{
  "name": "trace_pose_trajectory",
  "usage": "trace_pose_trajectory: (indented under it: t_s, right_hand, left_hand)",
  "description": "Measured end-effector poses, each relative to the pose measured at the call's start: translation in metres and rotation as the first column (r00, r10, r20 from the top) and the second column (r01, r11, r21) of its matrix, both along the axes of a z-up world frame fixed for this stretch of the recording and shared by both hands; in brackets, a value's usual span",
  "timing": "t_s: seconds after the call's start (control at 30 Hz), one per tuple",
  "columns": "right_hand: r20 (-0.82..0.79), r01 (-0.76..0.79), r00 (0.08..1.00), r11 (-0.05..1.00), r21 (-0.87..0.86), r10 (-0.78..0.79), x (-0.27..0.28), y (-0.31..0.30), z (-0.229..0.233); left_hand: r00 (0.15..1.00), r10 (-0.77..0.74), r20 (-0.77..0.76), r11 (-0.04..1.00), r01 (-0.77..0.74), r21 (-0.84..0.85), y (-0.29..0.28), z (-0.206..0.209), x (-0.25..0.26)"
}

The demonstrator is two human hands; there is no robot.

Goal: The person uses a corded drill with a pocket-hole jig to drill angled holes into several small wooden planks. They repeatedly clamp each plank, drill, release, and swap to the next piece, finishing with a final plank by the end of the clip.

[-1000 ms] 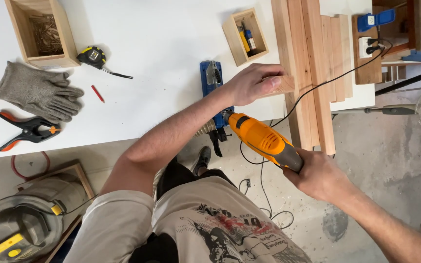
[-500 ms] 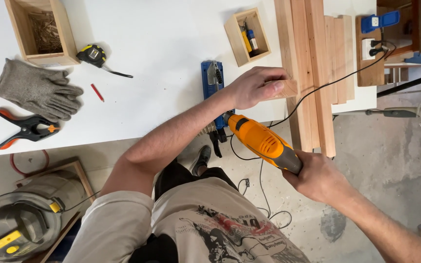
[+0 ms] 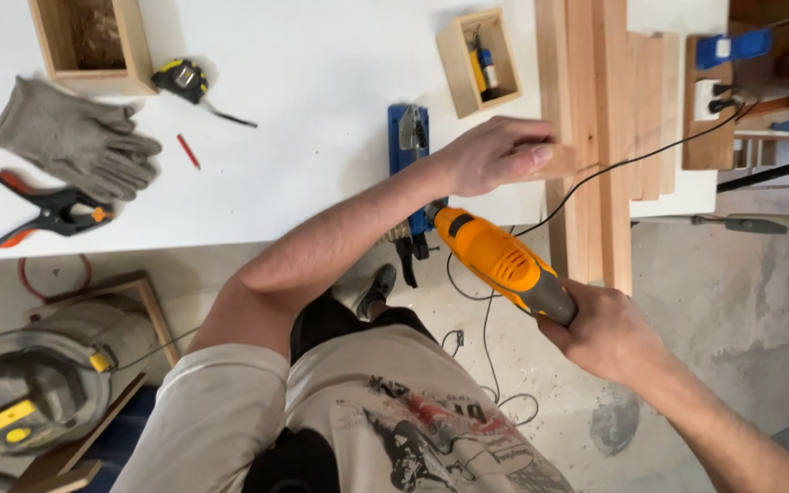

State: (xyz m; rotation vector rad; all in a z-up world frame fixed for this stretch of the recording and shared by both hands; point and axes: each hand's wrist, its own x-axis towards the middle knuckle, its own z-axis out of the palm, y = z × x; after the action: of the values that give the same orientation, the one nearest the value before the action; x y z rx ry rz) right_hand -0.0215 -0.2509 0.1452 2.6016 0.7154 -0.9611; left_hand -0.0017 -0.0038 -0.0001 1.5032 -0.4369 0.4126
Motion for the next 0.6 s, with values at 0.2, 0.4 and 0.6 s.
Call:
trace_pose_trajectory:
  t_s: [0.2,0.4,0.6]
  right_hand:
    - [0.005,0.048,0.999,0.999,-0.006,-0.048,-0.014,0.004,0.021]
    - [0.026,0.070,0.997,0.995,-0.065,-0.068,-0.012,-0.023,0.042]
    - [0.060,0.018,0.998,1.000,-0.011,-0.017,-0.014,-0.031,0.041]
  left_hand:
    - [1.000,-0.007,-0.018,1.000,0.007,-0.015,0.002,-0.001,0.004]
    - [0.997,0.026,-0.073,0.986,-0.013,0.168,0.005,0.015,-0.003]
    - [0.993,0.028,-0.117,0.988,-0.010,0.156,0.006,0.021,-0.007]
